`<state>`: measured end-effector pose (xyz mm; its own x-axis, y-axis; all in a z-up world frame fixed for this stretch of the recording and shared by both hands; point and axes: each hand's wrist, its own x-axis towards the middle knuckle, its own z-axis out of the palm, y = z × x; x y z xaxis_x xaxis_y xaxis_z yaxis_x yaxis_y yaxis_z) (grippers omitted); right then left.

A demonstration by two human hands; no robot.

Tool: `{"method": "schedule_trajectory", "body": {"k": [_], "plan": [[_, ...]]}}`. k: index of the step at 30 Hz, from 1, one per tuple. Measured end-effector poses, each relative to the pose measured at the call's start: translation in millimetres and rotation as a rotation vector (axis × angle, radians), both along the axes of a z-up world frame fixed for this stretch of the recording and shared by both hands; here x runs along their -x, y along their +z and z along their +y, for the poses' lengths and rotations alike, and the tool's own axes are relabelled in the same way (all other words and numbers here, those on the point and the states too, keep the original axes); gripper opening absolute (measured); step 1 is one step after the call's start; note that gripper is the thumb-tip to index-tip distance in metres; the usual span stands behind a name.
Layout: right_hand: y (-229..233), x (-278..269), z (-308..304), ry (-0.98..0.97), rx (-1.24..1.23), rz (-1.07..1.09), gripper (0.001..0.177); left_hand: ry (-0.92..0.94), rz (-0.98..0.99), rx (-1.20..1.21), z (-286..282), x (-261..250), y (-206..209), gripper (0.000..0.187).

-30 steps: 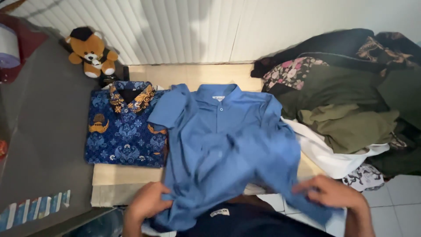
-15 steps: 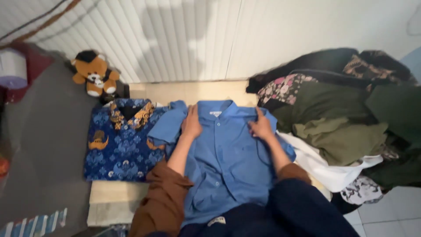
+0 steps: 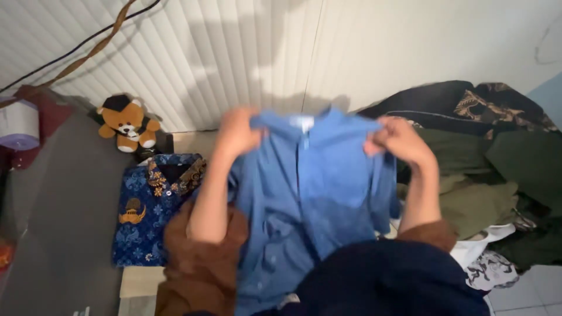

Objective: Folding various items of clothing, including patterned and plain shirts, on a low surface.

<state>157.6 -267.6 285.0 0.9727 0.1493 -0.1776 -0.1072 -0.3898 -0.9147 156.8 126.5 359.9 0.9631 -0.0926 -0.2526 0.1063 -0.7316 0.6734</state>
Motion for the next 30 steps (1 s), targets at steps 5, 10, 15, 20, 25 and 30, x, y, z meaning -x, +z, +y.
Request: {"method": "schedule_trajectory", "body": {"k": [5, 10, 15, 20, 25, 30], "plan": [[-30, 18, 54, 0.029, 0.234, -0.56, 0.063, -0.007, -0.711, 0.115, -23, 4, -54, 0.067], [-114, 98, 87, 0.082, 0.285, -0.591, 0.064, -0.179, -0.608, 0.142, -46, 85, -203, 0.05], [-177, 183, 108, -0.133, 0.366, -0.205, 0.035, -0.121, -0.125, -0.042, -62, 196, -253, 0.018], [-173, 234, 110, -0.097, 0.504, -0.278, 0.034, -0.139, -0.323, -0.364, -61, 239, -271, 0.021], [-183, 260, 105, -0.029, 0.629, -0.392, 0.033, -0.095, -0.187, -0.43, -53, 260, -266, 0.027], [-241, 266, 80, -0.134, 0.405, -0.179, 0.011, -0.072, -0.102, -0.266, -50, 270, -270, 0.03]]}}
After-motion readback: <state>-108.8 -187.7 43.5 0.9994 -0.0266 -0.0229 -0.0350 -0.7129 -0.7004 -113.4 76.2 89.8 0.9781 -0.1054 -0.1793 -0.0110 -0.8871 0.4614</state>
